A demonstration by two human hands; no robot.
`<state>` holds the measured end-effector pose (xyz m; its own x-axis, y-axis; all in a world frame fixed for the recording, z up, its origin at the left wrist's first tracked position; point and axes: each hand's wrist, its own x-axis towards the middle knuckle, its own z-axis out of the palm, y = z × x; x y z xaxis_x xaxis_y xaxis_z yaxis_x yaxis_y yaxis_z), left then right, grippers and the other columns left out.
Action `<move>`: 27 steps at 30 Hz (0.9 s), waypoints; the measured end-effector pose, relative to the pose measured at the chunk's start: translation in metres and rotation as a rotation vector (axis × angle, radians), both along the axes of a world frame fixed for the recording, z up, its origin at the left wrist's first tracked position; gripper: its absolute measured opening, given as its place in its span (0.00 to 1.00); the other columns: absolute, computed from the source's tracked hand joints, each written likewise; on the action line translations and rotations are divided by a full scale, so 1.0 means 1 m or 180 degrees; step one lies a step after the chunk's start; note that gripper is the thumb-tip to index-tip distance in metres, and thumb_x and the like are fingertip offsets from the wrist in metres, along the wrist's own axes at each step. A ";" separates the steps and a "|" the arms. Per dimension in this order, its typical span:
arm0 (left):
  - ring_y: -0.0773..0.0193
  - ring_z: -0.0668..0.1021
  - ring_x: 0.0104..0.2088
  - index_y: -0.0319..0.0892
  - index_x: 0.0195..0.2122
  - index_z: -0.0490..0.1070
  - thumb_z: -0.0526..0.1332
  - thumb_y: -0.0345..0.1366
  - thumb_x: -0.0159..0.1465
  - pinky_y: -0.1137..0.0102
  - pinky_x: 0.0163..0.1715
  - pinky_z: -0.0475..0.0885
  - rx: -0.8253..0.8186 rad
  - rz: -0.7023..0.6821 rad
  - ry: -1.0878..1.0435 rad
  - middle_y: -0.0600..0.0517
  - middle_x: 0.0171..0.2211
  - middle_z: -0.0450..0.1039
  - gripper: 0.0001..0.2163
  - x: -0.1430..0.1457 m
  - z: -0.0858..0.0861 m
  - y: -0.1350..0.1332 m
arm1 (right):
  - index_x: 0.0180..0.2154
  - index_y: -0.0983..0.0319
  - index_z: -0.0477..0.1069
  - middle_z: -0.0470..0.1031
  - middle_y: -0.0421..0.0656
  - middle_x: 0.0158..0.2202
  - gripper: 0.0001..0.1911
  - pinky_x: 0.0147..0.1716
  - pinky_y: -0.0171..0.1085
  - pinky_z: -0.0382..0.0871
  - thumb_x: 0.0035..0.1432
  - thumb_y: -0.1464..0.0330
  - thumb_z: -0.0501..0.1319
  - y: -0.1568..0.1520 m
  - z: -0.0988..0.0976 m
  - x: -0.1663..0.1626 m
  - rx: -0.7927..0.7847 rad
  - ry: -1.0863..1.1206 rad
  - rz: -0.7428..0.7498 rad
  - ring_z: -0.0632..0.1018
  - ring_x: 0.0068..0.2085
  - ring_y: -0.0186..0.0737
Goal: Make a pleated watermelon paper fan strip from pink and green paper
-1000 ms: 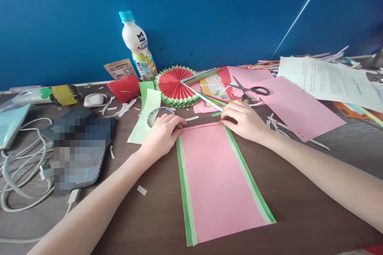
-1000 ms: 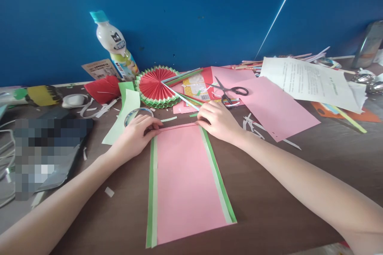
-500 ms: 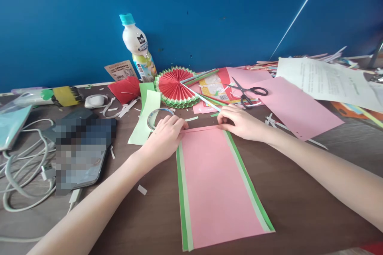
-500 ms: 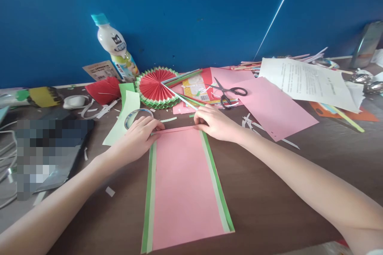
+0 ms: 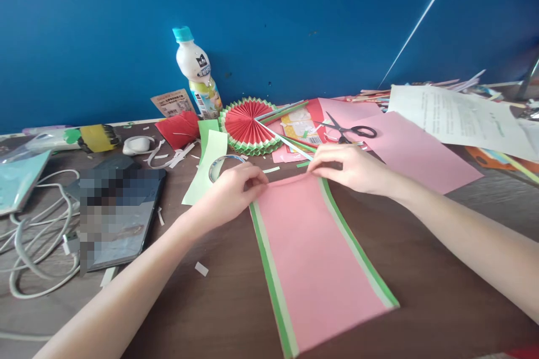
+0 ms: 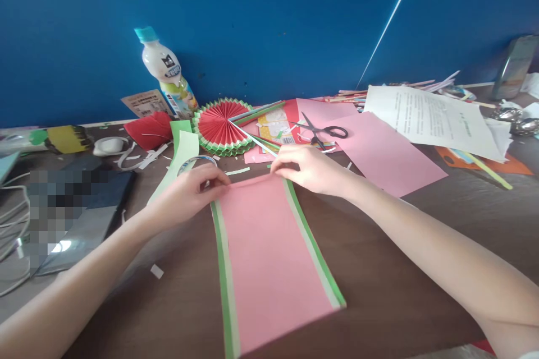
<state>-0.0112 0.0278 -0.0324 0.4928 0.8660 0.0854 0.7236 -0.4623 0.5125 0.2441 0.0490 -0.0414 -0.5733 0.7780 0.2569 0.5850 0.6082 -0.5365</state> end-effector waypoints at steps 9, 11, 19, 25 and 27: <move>0.68 0.71 0.30 0.46 0.35 0.72 0.54 0.34 0.62 0.72 0.30 0.67 0.2002 0.0769 -0.0241 0.53 0.33 0.70 0.08 0.004 0.037 -0.025 | 0.37 0.54 0.72 0.74 0.42 0.35 0.07 0.27 0.38 0.65 0.58 0.71 0.58 -0.031 0.030 -0.009 0.1841 0.0586 -0.0723 0.74 0.32 0.38; 0.69 0.70 0.27 0.45 0.34 0.72 0.55 0.35 0.61 0.73 0.27 0.66 0.1520 0.0811 -0.0462 0.54 0.30 0.70 0.06 0.001 0.042 -0.023 | 0.38 0.55 0.71 0.74 0.41 0.34 0.07 0.23 0.37 0.63 0.56 0.69 0.60 -0.028 0.032 -0.006 0.1175 0.0694 -0.0697 0.72 0.27 0.36; 0.64 0.71 0.31 0.42 0.32 0.71 0.54 0.38 0.60 0.71 0.28 0.65 0.0229 0.0708 -0.0214 0.54 0.28 0.72 0.08 -0.007 0.038 -0.006 | 0.24 0.62 0.69 0.67 0.38 0.23 0.12 0.24 0.35 0.60 0.49 0.61 0.64 -0.021 0.027 -0.011 -0.1458 0.1366 -0.0490 0.68 0.25 0.32; 0.49 0.67 0.44 0.42 0.44 0.70 0.58 0.42 0.59 0.57 0.42 0.63 0.1710 0.0781 0.1026 0.47 0.41 0.73 0.15 0.003 0.021 -0.012 | 0.35 0.64 0.72 0.65 0.37 0.24 0.10 0.18 0.31 0.53 0.49 0.67 0.62 -0.024 0.011 -0.026 -0.2359 0.1330 -0.0298 0.61 0.22 0.27; 0.48 0.67 0.47 0.44 0.49 0.68 0.58 0.43 0.59 0.56 0.43 0.62 0.1902 0.0736 0.1141 0.47 0.46 0.71 0.17 0.005 0.016 -0.014 | 0.35 0.64 0.73 0.67 0.39 0.28 0.09 0.19 0.30 0.54 0.50 0.68 0.61 -0.025 0.006 -0.030 -0.2459 0.1311 -0.0185 0.62 0.23 0.27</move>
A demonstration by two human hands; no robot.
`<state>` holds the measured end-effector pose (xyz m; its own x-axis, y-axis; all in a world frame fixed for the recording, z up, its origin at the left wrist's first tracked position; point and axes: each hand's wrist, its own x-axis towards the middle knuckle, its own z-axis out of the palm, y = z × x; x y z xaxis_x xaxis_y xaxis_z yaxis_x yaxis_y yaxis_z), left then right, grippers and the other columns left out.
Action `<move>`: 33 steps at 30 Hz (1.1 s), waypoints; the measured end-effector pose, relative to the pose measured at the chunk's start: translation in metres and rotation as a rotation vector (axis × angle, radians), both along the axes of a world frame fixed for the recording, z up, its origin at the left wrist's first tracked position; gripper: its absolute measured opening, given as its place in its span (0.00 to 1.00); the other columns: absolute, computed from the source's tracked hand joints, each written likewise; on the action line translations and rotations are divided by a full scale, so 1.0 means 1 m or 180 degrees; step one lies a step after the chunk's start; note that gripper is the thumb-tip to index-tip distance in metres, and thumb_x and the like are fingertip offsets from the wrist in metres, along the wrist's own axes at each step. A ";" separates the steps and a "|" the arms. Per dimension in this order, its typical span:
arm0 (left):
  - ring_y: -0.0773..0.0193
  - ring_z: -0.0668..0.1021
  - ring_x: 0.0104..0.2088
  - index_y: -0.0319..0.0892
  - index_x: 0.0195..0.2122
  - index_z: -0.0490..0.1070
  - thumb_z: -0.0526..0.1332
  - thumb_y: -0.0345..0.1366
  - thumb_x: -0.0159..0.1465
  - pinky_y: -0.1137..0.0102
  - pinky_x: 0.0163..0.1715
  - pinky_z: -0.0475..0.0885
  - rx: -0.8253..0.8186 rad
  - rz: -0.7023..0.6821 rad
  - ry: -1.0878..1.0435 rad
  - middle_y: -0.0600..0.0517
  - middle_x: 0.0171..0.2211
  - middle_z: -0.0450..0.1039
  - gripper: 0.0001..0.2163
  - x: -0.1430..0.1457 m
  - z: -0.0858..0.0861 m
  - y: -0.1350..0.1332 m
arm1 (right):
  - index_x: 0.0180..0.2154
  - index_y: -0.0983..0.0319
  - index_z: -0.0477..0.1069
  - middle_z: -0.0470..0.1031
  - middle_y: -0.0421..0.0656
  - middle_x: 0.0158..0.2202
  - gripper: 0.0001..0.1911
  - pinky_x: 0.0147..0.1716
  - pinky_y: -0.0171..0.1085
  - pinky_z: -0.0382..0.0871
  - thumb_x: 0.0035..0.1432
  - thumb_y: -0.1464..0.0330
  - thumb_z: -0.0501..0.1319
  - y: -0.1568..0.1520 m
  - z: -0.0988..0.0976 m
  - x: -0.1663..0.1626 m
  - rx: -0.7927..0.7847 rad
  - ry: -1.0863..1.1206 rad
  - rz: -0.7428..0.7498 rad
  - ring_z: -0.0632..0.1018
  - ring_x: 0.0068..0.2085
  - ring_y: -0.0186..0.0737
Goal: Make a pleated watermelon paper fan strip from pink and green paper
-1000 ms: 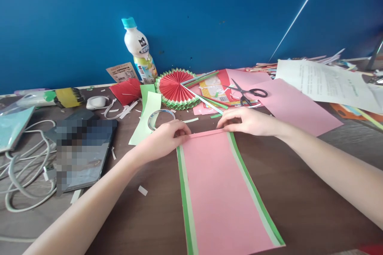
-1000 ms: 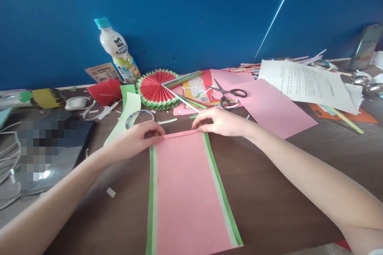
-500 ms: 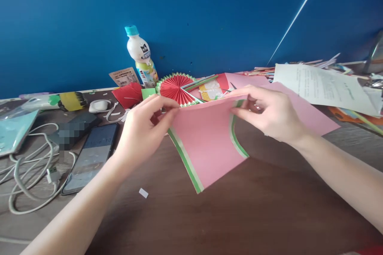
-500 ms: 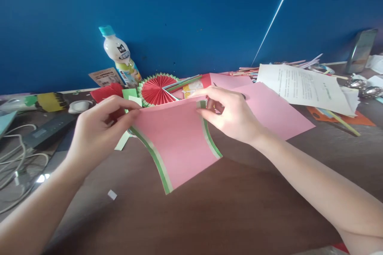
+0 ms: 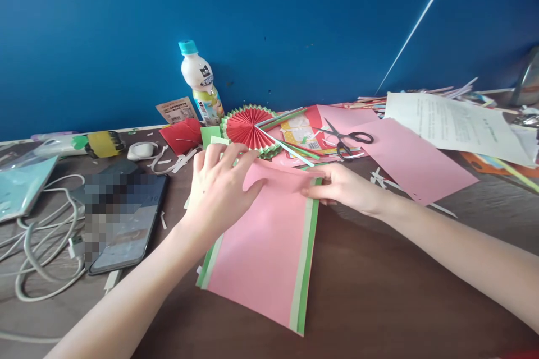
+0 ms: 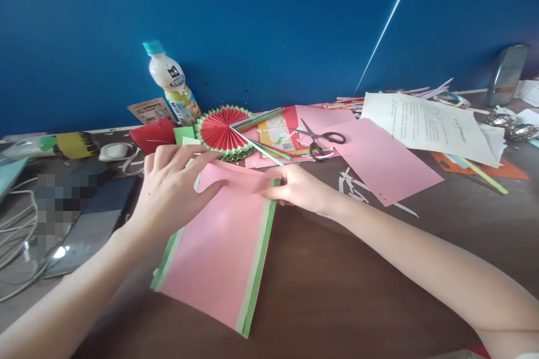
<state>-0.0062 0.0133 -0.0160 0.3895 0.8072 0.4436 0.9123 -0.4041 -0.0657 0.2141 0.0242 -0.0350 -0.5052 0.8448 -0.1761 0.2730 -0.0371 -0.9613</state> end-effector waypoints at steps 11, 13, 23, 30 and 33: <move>0.62 0.75 0.32 0.42 0.37 0.70 0.49 0.34 0.66 0.68 0.32 0.64 -0.0864 -0.0875 -0.0239 0.51 0.32 0.76 0.10 0.022 -0.020 -0.012 | 0.37 0.63 0.71 0.59 0.35 0.23 0.12 0.24 0.32 0.55 0.55 0.61 0.59 -0.010 -0.016 -0.012 -0.0003 -0.0100 0.0477 0.61 0.25 0.29; 0.64 0.75 0.31 0.42 0.34 0.70 0.49 0.31 0.65 0.71 0.30 0.64 -0.1201 -0.0723 -0.0520 0.53 0.31 0.76 0.10 0.023 -0.018 -0.013 | 0.31 0.63 0.69 0.57 0.34 0.23 0.11 0.24 0.32 0.53 0.55 0.61 0.59 -0.012 -0.016 -0.013 -0.0003 -0.0011 0.0403 0.59 0.24 0.28; 0.67 0.71 0.24 0.43 0.28 0.68 0.49 0.31 0.61 0.73 0.26 0.62 -0.2054 -0.0374 -0.1485 0.57 0.25 0.72 0.10 0.019 -0.011 -0.011 | 0.30 0.63 0.68 0.60 0.36 0.24 0.09 0.22 0.32 0.52 0.56 0.65 0.54 -0.014 -0.012 -0.014 -0.0051 -0.0010 0.0175 0.60 0.25 0.30; 0.68 0.70 0.24 0.44 0.28 0.69 0.49 0.32 0.61 0.73 0.27 0.62 -0.2111 -0.0422 -0.1507 0.57 0.25 0.71 0.10 0.021 -0.010 -0.013 | 0.31 0.63 0.70 0.65 0.37 0.24 0.11 0.23 0.32 0.53 0.57 0.65 0.53 -0.014 -0.013 -0.013 -0.0201 0.0154 0.0139 0.63 0.25 0.30; 0.68 0.70 0.24 0.44 0.29 0.69 0.49 0.32 0.62 0.73 0.27 0.62 -0.2102 -0.0443 -0.1501 0.57 0.25 0.72 0.11 0.021 -0.009 -0.013 | 0.30 0.63 0.69 0.63 0.36 0.23 0.10 0.22 0.32 0.52 0.57 0.64 0.54 -0.014 -0.012 -0.014 -0.0190 0.0142 0.0031 0.61 0.24 0.30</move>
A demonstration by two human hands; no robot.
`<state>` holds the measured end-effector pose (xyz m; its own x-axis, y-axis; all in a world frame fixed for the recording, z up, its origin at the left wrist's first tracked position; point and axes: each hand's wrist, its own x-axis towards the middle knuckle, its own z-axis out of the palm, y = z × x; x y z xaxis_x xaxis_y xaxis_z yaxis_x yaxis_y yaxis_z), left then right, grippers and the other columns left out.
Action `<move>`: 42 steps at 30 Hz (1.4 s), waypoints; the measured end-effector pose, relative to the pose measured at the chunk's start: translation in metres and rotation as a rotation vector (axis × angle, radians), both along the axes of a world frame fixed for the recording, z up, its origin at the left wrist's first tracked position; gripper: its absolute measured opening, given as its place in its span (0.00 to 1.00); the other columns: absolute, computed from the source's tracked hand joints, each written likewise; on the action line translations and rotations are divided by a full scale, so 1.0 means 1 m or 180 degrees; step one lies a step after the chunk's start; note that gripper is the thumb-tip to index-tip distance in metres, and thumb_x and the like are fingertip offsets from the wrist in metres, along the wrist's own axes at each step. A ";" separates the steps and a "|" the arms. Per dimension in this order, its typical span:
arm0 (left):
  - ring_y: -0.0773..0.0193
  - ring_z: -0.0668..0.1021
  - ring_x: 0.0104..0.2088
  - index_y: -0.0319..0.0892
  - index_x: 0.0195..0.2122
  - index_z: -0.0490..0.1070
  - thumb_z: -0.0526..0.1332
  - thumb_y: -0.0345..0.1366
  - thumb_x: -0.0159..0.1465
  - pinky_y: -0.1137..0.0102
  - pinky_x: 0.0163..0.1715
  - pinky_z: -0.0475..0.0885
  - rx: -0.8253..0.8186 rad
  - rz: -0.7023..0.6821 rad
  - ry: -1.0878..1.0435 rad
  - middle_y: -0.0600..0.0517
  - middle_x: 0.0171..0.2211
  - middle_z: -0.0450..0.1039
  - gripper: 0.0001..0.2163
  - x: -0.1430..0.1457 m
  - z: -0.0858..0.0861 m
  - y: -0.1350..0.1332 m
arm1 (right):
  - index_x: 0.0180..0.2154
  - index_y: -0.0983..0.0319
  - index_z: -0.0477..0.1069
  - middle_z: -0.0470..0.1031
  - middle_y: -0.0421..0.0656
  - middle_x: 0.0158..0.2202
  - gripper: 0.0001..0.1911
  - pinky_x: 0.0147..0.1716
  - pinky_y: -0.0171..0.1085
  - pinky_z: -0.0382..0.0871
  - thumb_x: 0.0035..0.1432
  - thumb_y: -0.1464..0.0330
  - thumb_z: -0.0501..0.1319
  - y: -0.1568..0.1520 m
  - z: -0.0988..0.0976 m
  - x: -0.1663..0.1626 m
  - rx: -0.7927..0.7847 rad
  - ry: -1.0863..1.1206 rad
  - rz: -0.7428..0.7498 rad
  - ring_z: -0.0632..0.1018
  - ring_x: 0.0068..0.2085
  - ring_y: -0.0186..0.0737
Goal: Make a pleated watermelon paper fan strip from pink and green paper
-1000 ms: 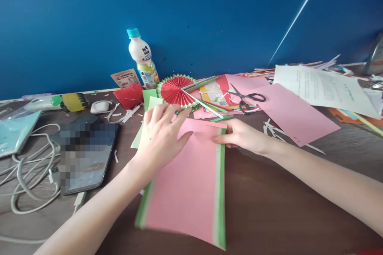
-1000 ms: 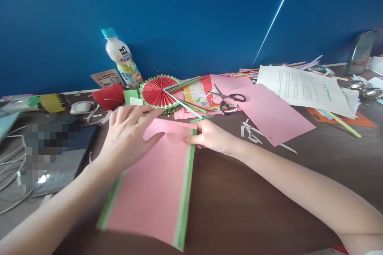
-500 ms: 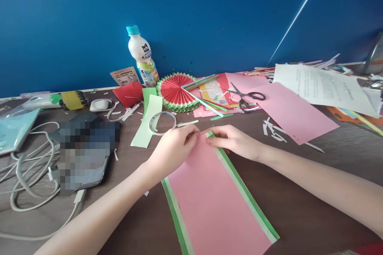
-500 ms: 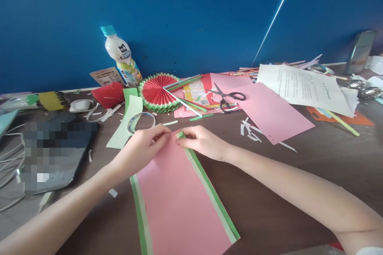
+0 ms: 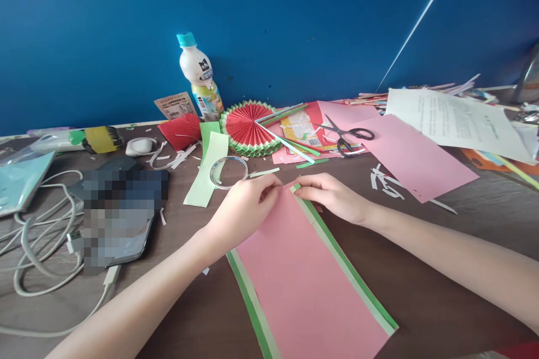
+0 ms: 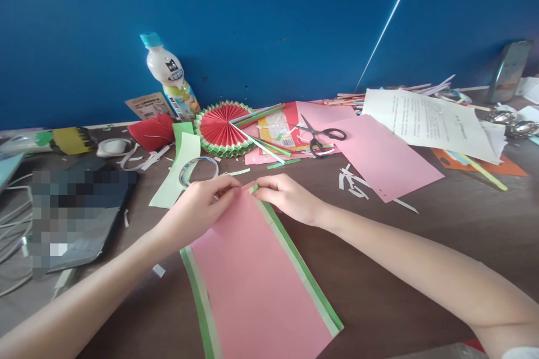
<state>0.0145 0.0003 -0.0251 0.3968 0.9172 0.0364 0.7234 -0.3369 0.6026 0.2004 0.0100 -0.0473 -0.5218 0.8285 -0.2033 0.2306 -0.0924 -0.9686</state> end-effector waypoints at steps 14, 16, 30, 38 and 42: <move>0.70 0.70 0.25 0.43 0.29 0.68 0.50 0.32 0.61 0.75 0.28 0.62 -0.0152 0.0017 -0.0165 0.59 0.25 0.71 0.09 0.003 0.001 -0.003 | 0.27 0.63 0.63 0.61 0.34 0.24 0.08 0.26 0.32 0.54 0.56 0.67 0.57 -0.002 -0.005 -0.002 0.0445 0.0323 -0.0339 0.63 0.26 0.29; 0.70 0.70 0.25 0.43 0.29 0.68 0.51 0.33 0.61 0.75 0.27 0.61 -0.0272 0.0025 -0.0219 0.59 0.25 0.70 0.08 0.003 0.001 -0.003 | 0.25 0.63 0.62 0.59 0.34 0.22 0.10 0.25 0.32 0.52 0.56 0.66 0.57 -0.003 -0.005 -0.003 0.0454 0.0309 -0.0329 0.60 0.25 0.28; 0.70 0.67 0.28 0.44 0.28 0.61 0.51 0.33 0.61 0.74 0.28 0.62 -0.0510 -0.0087 -0.0604 0.59 0.25 0.65 0.05 0.003 -0.005 -0.004 | 0.24 0.63 0.60 0.56 0.33 0.21 0.13 0.22 0.32 0.49 0.57 0.64 0.56 -0.006 -0.002 -0.005 0.0396 0.0258 -0.0154 0.55 0.22 0.27; 0.70 0.69 0.27 0.43 0.28 0.61 0.51 0.31 0.59 0.74 0.27 0.62 -0.0542 0.0018 -0.0676 0.59 0.25 0.66 0.04 0.005 -0.007 -0.004 | 0.25 0.63 0.61 0.55 0.33 0.22 0.11 0.23 0.32 0.49 0.58 0.67 0.55 -0.008 -0.004 -0.006 0.0517 0.0146 -0.0152 0.57 0.24 0.27; 0.70 0.71 0.29 0.43 0.29 0.62 0.52 0.30 0.58 0.75 0.28 0.63 -0.0323 0.0107 -0.0683 0.59 0.27 0.68 0.03 0.007 -0.008 -0.005 | 0.26 0.63 0.62 0.57 0.34 0.22 0.09 0.24 0.32 0.50 0.58 0.69 0.54 -0.007 -0.004 -0.007 0.0528 0.0146 -0.0159 0.58 0.25 0.27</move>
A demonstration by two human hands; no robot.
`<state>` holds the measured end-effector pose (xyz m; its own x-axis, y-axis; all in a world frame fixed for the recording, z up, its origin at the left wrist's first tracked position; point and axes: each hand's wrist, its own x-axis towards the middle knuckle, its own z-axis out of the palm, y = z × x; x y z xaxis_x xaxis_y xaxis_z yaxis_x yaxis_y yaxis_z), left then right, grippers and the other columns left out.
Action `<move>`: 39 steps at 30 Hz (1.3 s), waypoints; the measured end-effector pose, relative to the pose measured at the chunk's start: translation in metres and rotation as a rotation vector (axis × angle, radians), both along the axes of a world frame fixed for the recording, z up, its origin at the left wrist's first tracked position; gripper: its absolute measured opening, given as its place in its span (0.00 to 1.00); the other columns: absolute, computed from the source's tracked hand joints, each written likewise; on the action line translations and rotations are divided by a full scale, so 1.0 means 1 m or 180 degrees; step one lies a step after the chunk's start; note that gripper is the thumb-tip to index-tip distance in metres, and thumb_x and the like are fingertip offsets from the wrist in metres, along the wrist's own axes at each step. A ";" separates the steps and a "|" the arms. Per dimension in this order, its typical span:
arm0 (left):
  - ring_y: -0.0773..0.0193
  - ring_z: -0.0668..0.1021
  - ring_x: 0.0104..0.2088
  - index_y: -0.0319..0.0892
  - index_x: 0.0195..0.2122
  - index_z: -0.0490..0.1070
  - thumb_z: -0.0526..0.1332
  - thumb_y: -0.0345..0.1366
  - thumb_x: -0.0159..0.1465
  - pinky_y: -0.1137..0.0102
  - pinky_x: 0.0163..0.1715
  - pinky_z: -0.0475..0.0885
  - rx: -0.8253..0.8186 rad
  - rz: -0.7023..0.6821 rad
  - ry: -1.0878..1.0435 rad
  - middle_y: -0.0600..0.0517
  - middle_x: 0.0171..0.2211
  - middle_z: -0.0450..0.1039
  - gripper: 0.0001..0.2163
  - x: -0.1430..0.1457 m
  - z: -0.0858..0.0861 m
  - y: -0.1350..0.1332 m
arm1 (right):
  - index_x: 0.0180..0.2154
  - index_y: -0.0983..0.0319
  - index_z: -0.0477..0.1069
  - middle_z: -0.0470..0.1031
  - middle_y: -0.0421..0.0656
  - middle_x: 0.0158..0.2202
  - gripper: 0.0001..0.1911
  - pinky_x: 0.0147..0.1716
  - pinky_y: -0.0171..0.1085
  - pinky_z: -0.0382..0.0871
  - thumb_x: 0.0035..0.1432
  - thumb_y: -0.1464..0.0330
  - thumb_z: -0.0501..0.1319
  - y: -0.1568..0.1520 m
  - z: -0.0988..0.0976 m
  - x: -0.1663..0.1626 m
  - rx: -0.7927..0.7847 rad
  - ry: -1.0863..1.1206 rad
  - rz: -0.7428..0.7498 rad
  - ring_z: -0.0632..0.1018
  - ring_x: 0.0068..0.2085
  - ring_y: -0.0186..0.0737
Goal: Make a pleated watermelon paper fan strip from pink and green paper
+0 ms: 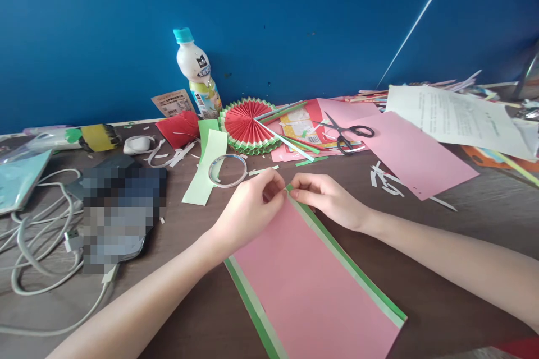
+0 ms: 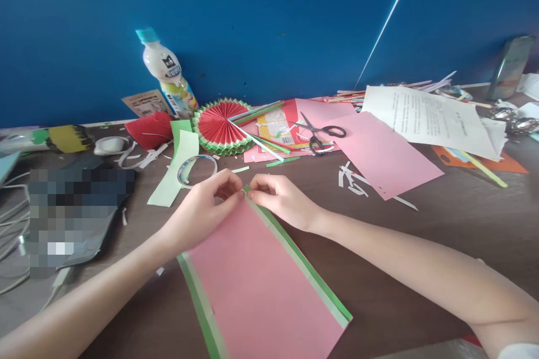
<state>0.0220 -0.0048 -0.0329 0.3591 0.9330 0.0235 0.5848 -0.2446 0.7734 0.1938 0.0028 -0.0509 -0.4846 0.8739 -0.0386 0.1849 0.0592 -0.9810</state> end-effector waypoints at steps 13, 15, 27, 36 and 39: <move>0.69 0.67 0.27 0.42 0.23 0.61 0.54 0.23 0.54 0.75 0.26 0.61 0.1133 0.0194 0.0545 0.56 0.25 0.64 0.07 0.007 -0.008 -0.008 | 0.24 0.63 0.62 0.54 0.34 0.21 0.09 0.24 0.32 0.51 0.57 0.70 0.54 -0.001 -0.007 0.001 0.0251 -0.0035 -0.0053 0.57 0.25 0.28; 0.68 0.67 0.26 0.42 0.22 0.60 0.53 0.23 0.55 0.74 0.25 0.61 0.1546 0.0167 0.0820 0.55 0.24 0.65 0.08 0.007 -0.011 -0.009 | 0.25 0.63 0.63 0.57 0.34 0.23 0.09 0.26 0.32 0.53 0.57 0.69 0.54 -0.001 -0.007 0.001 0.0289 -0.0051 -0.0061 0.59 0.26 0.29; 0.67 0.71 0.29 0.41 0.29 0.67 0.53 0.27 0.61 0.73 0.30 0.65 0.2349 0.0158 0.0891 0.53 0.27 0.71 0.06 0.005 -0.023 -0.009 | 0.29 0.63 0.67 0.67 0.39 0.29 0.10 0.32 0.34 0.61 0.58 0.63 0.56 0.001 -0.007 0.002 0.0279 0.0046 -0.0111 0.67 0.32 0.34; 0.67 0.73 0.31 0.41 0.30 0.70 0.53 0.24 0.61 0.73 0.30 0.66 0.2727 0.0061 0.1114 0.53 0.31 0.74 0.09 0.002 -0.026 -0.008 | 0.31 0.63 0.70 0.70 0.40 0.30 0.11 0.32 0.34 0.62 0.56 0.61 0.58 0.001 -0.009 0.001 0.0255 0.0090 -0.0230 0.68 0.32 0.35; 0.67 0.71 0.29 0.42 0.30 0.70 0.53 0.24 0.61 0.72 0.28 0.64 0.2988 -0.0018 0.1422 0.54 0.32 0.75 0.09 0.000 -0.026 -0.009 | 0.33 0.62 0.72 0.69 0.39 0.29 0.11 0.29 0.33 0.60 0.56 0.61 0.58 0.001 -0.009 0.002 0.0215 0.0142 -0.0205 0.67 0.30 0.33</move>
<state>0.0216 -0.0135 -0.0588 0.5180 0.6065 0.6032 0.7684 -0.6398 -0.0165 0.1954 0.0038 -0.0597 -0.4273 0.9031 0.0419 0.1466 0.1149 -0.9825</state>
